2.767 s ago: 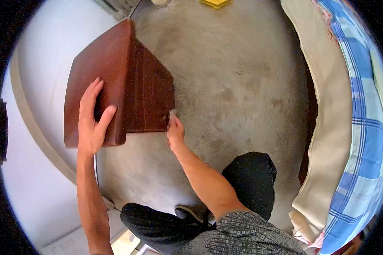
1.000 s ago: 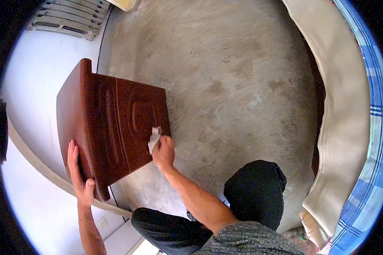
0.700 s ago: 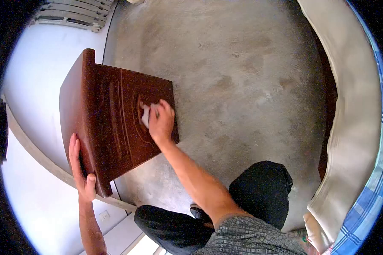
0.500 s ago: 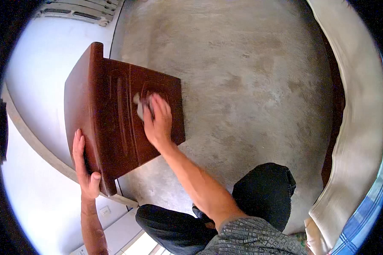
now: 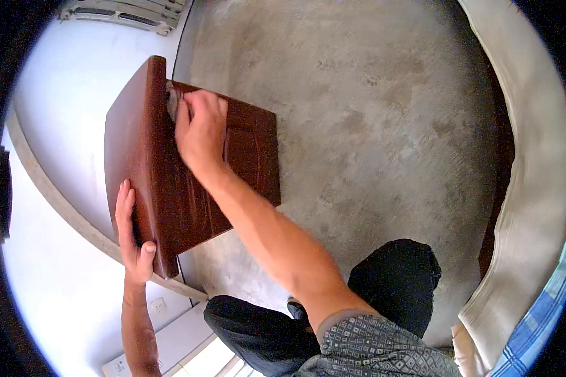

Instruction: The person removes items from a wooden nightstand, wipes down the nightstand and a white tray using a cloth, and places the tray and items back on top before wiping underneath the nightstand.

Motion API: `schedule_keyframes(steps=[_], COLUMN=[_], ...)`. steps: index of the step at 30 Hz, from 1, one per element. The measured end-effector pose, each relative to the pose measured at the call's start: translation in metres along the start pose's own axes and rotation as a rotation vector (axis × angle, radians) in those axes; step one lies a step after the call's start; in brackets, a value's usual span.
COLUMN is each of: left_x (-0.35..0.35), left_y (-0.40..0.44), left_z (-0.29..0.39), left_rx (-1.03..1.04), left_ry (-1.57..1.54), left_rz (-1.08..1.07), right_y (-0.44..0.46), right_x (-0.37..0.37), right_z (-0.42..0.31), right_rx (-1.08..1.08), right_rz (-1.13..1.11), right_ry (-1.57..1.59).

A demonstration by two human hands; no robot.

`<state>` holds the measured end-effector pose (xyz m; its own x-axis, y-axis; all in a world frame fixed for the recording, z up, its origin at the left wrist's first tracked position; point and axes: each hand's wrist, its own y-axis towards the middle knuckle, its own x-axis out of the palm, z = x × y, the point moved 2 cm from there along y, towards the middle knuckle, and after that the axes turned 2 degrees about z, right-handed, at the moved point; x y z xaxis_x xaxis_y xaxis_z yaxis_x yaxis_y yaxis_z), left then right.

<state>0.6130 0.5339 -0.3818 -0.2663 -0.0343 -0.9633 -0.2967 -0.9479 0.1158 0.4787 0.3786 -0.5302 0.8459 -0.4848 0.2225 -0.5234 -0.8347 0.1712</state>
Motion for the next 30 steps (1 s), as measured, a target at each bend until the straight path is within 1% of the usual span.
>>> schedule_keyframes(steps=[2, 5, 6, 9, 11, 12, 13, 14, 16, 18, 22, 24, 26, 29, 30], left_x=[-0.001, -0.002, -0.002, -0.002, -0.001, -0.001, -0.001, -0.001, -0.002, 0.0, -0.001, -0.001, 0.0, 0.001, 0.0], left_y=[0.002, 0.0, 0.0, 0.001, 0.0, -0.001, 0.0, 0.002, -0.001, 0.0, 0.001, 0.001, 0.0, -0.001, -0.002], left_z=[0.0, 0.0, 0.0, 0.002, 0.003, 0.003, 0.004, 0.004, 0.004, 0.002, 0.003, 0.003, 0.001, 0.0, 0.0], left_rx=[0.012, 0.022, 0.024, 0.024, 0.029, 0.027, 0.028, 0.031, 0.03, 0.026, 0.041, 0.024, 0.032, 0.039, 0.034], left_ry=[0.003, 0.013, 0.024, 0.035, 0.037, 0.038, 0.041, 0.033, 0.022, 0.01, 0.027, 0.017, 0.015, 0.018, 0.025], left_rz=[0.005, -0.006, -0.012, -0.015, -0.014, -0.013, -0.012, -0.012, -0.011, -0.013, -0.011, -0.003, -0.003, 0.0, -0.005], right_y=[-0.043, -0.134, -0.147, -0.144, -0.1, -0.069, -0.038, -0.018, -0.022, -0.06, -0.148, -0.166, -0.17, -0.165, -0.152], right_x=[-0.017, -0.072, -0.083, -0.082, -0.05, -0.034, -0.022, -0.008, -0.009, -0.032, -0.084, -0.098, -0.103, -0.089, -0.077], right_z=[-0.005, -0.037, -0.049, -0.042, -0.02, -0.017, -0.021, -0.021, -0.023, -0.023, -0.044, -0.061, -0.067, -0.044, -0.032], right_rx=[-0.049, 0.015, 0.053, 0.108, 0.075, 0.156, 0.137, 0.07, -0.105, -0.119, -0.024, 0.032, 0.03, -0.082, -0.071], right_rz=[-0.014, -0.158, -0.211, -0.263, -0.103, -0.028, 0.036, -0.002, -0.041, -0.101, -0.288, -0.324, -0.333, -0.288, -0.243], right_ry=[0.01, 0.039, 0.054, 0.072, 0.113, 0.167, 0.199, 0.231, 0.092, 0.102, 0.201, 0.197, 0.177, 0.213, 0.179])
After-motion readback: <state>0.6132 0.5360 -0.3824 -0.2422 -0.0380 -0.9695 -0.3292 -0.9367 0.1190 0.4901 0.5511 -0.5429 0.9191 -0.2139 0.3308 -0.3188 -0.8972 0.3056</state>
